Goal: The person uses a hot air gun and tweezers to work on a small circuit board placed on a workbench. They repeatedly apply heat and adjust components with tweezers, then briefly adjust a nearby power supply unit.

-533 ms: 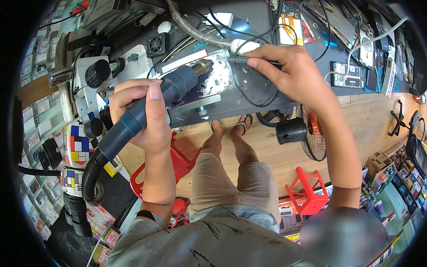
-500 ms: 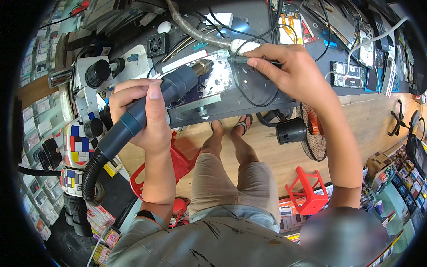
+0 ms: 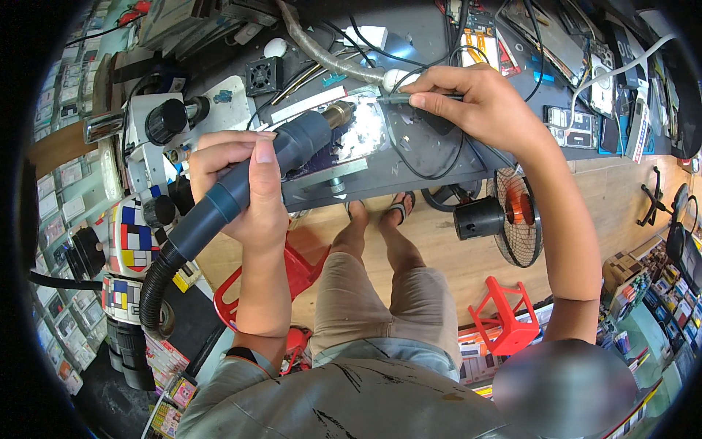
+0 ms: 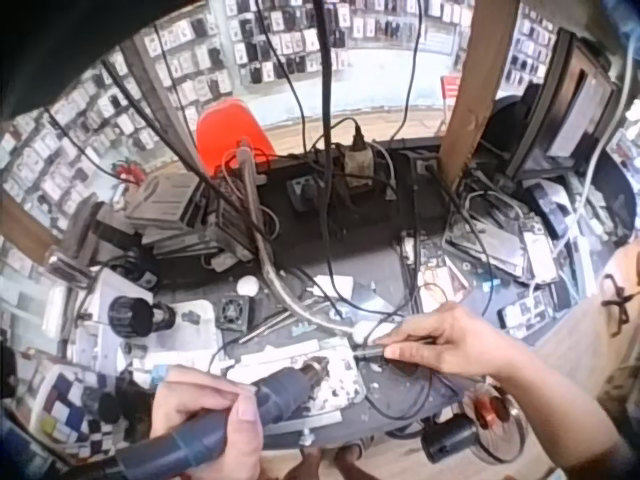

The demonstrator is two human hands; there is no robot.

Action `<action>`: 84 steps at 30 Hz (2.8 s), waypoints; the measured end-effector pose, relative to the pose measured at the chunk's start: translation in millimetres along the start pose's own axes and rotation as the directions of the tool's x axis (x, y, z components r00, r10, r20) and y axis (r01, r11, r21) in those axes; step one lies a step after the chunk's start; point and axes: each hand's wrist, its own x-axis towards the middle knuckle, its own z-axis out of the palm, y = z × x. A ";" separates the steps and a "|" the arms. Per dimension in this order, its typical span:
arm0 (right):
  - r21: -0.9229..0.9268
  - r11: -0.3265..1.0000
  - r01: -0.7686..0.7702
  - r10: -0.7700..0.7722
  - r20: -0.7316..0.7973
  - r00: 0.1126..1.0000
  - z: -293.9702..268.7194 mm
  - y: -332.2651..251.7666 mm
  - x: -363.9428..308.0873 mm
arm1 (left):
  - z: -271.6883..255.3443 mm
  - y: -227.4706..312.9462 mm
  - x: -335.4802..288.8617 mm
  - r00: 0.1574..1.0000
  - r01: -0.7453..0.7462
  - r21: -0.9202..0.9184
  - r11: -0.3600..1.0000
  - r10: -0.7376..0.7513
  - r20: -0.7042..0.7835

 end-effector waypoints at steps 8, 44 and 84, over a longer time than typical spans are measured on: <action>0.117 0.958 -0.262 0.255 0.071 0.964 0.3 -10.4 -0.8 | -2.0 0.7 1.6 1.000 -0.011 0.017 1.000 0.011 0.017; -0.052 0.998 -0.038 0.026 -0.213 0.977 28.3 -22.9 -24.5 | -0.1 1.2 -0.3 0.998 -0.040 0.066 0.997 0.044 -0.054; -0.051 0.998 0.043 -0.061 -0.441 0.895 79.6 -19.9 -29.7 | -4.7 -0.5 -1.3 0.999 0.022 -0.007 1.000 -0.022 -0.029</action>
